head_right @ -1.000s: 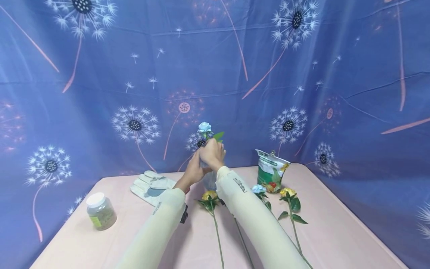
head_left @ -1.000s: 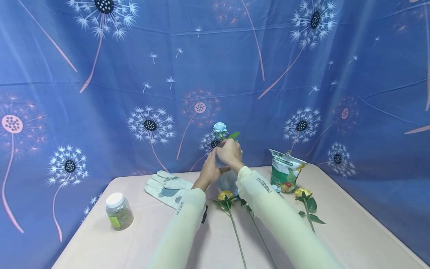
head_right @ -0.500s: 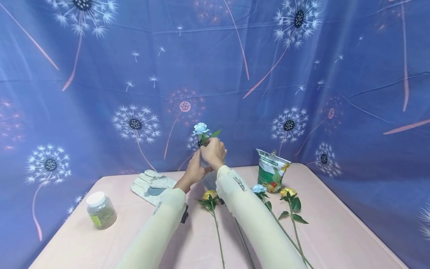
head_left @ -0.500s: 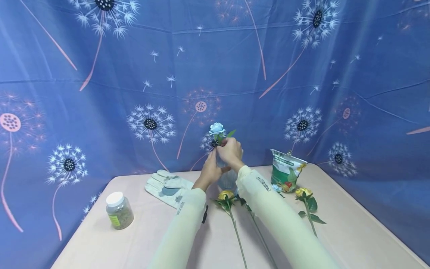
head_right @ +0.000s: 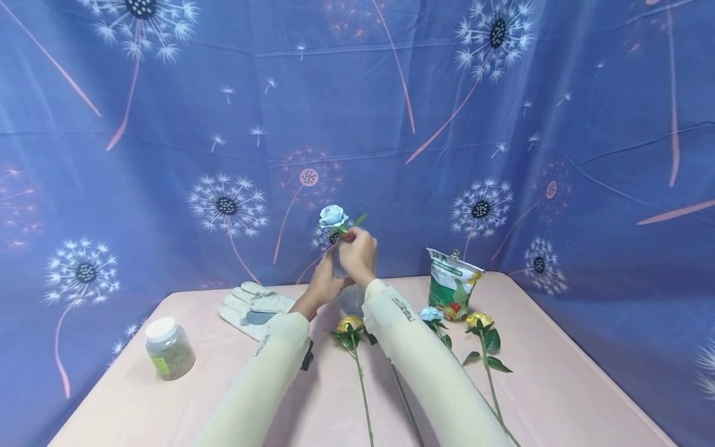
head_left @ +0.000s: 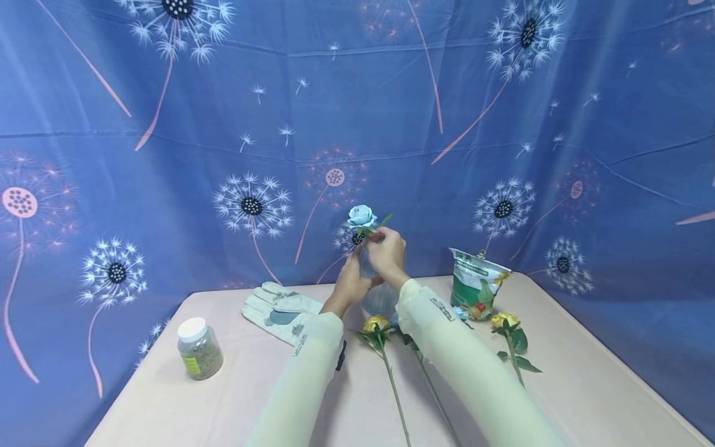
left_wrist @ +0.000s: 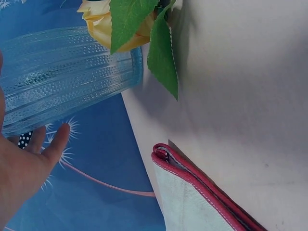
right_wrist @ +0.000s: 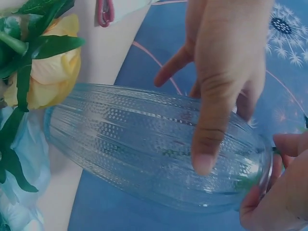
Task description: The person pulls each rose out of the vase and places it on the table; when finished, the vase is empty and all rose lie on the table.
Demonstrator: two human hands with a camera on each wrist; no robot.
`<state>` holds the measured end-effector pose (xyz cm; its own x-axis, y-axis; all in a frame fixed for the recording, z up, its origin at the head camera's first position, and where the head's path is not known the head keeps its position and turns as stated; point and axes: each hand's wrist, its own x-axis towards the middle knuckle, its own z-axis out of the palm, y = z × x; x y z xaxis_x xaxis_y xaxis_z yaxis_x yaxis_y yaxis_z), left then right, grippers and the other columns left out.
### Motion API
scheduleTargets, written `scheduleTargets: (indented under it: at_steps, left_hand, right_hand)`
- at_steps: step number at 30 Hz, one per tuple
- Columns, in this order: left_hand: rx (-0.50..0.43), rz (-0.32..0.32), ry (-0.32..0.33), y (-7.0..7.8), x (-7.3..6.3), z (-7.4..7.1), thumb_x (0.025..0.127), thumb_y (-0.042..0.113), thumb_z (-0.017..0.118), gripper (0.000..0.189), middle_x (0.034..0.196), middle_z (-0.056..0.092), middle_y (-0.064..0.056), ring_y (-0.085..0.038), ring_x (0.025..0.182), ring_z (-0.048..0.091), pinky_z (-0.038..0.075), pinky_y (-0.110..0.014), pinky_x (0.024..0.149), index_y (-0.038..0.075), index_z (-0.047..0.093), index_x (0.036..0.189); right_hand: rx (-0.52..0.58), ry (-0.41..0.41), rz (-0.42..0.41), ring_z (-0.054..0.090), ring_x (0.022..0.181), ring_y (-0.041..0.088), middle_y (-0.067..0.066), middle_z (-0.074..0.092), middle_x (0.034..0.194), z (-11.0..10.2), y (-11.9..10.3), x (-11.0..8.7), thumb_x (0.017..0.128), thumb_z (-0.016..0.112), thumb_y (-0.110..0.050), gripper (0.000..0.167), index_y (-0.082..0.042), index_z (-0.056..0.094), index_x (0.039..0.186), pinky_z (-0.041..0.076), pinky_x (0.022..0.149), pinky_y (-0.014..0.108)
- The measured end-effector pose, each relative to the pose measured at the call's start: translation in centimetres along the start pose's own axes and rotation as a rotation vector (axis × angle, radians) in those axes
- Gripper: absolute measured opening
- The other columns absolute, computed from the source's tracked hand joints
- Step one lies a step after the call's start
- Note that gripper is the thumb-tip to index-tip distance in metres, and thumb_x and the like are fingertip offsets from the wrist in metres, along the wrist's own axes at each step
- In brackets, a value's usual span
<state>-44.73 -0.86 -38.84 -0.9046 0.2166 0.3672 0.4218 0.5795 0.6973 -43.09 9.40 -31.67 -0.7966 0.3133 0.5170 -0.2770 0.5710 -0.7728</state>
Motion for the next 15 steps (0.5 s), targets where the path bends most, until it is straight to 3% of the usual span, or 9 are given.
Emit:
scheduleTargets:
  at_steps: [4, 8, 10, 15]
  left_hand:
    - [0.007, -0.017, -0.004, 0.0, 0.0, 0.1, 0.081, 0.048, 0.079, 0.107, 0.162, 0.023, -0.013, -0.039, 0.143, 0.032, 0.032, -0.053, 0.113, 0.016, 0.014, 0.160]
    - [0.002, -0.031, -0.007, 0.0, 0.0, 0.1, 0.081, 0.051, 0.078, 0.108, 0.163, 0.021, -0.013, -0.041, 0.143, 0.030, 0.033, -0.056, 0.112, 0.018, 0.013, 0.160]
    - [-0.004, -0.026, -0.003, -0.1, 0.1, 0.2, 0.081, 0.049, 0.079, 0.107, 0.162, 0.021, -0.014, -0.042, 0.143, 0.031, 0.032, -0.056, 0.112, 0.018, 0.014, 0.160]
    - [-0.014, -0.011, -0.001, -0.2, 0.0, 0.4, 0.081, 0.049, 0.079, 0.107, 0.162, 0.022, -0.015, -0.040, 0.143, 0.030, 0.031, -0.053, 0.114, 0.017, 0.013, 0.160]
  right_hand:
    - [0.043, 0.034, -0.030, 0.057, 0.098, 0.030, 0.010, 0.064, 0.097, -0.4, 0.2, 0.2, 0.087, 0.075, -0.016, 0.011, -0.009, 0.075, 0.095, 0.043, 0.094, 0.043]
    - [-0.072, 0.042, -0.021, 0.056, 0.096, 0.030, 0.009, 0.055, 0.111, -1.1, 0.1, 0.3, 0.092, 0.071, -0.027, 0.017, -0.018, 0.074, 0.106, 0.046, 0.079, 0.048]
    - [-0.115, 0.043, -0.020, 0.059, 0.096, 0.030, 0.006, 0.060, 0.115, -1.4, 0.1, 0.4, 0.094, 0.068, -0.031, 0.018, -0.022, 0.073, 0.110, 0.048, 0.077, 0.049]
    - [-0.106, 0.036, -0.045, 0.066, 0.087, 0.029, 0.001, 0.075, 0.101, -2.3, -0.3, 1.0, 0.098, 0.063, -0.033, 0.019, -0.024, 0.071, 0.112, 0.050, 0.074, 0.048]
